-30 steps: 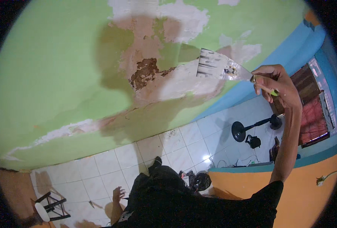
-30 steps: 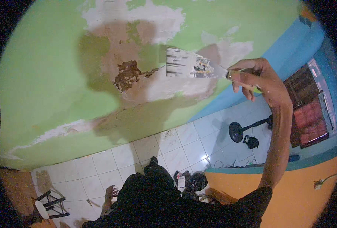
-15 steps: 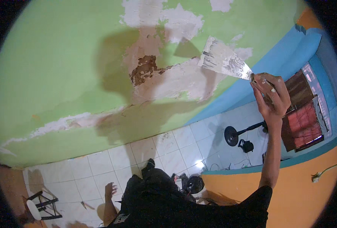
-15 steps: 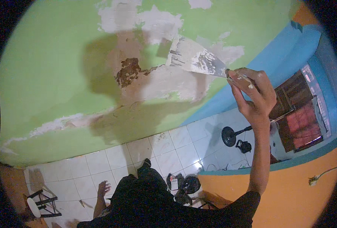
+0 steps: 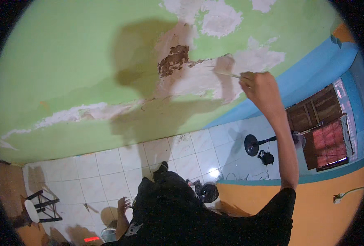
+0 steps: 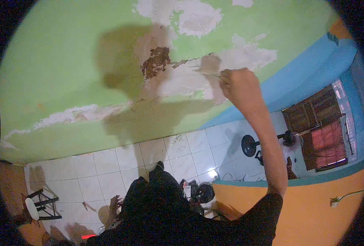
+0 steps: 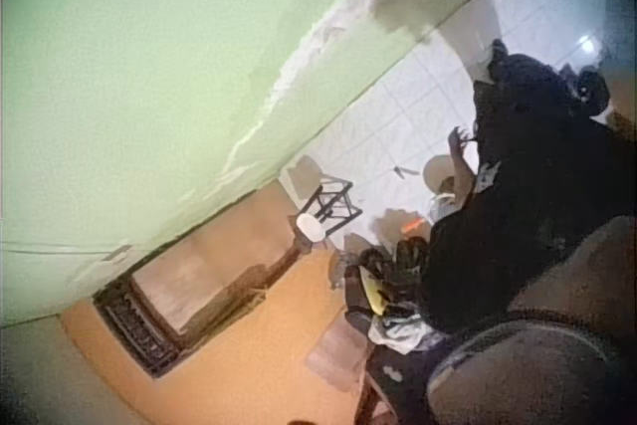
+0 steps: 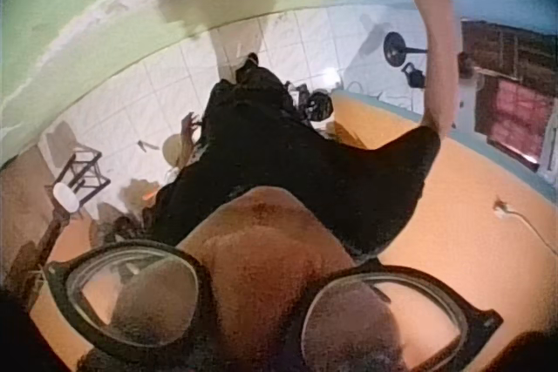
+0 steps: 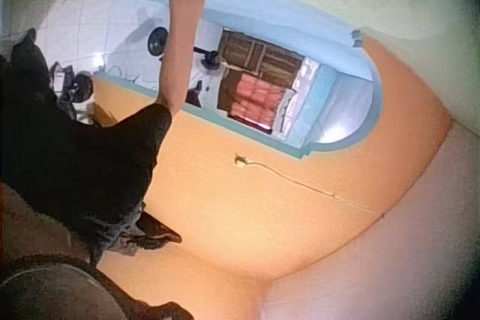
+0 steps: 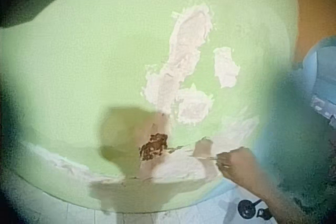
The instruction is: Apply plaster or wall filler to a damaged section of a wall using a putty knife and a plate.
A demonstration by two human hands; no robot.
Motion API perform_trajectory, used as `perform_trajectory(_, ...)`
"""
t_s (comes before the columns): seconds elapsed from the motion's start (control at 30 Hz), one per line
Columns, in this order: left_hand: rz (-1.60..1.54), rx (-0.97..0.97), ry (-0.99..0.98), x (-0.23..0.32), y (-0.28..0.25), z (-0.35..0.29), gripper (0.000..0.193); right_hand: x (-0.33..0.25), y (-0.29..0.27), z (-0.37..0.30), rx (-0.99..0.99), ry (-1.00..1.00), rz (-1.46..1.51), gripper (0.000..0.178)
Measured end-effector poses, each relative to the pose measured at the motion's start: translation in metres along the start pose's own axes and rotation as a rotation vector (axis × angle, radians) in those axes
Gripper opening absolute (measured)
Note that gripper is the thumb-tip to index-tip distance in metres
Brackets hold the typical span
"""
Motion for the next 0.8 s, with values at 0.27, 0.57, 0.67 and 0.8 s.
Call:
perform_trajectory(0.27,-0.181,-0.012,0.172,0.023,0.016,0.008,0.045,-0.035,0.011,0.09,0.075,-0.163,-0.156,0.013)
perform_trajectory(0.57,-0.159,-0.002,0.053,0.028,0.029,-0.002,0.04,-0.031,-0.039,0.09,0.195,-0.24,-0.148,0.014)
perform_trajectory(0.67,-0.156,0.019,0.018,0.029,0.023,0.0,0.039,-0.033,-0.073,0.084,0.135,-0.205,-0.112,0.02)
perform_trajectory(0.8,-0.164,-0.022,0.1,0.033,0.016,0.013,0.048,-0.04,-0.054,0.085,0.063,-0.268,-0.207,0.019)
Point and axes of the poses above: each hand's wrist, its own z-axis towards the middle knuckle, its own y-axis out of the palm, x = y × z, the point moved 2 cm from there along z, towards the middle knuckle, and after that the axes turned 10 degrees about -x, right-handed, at the moved point
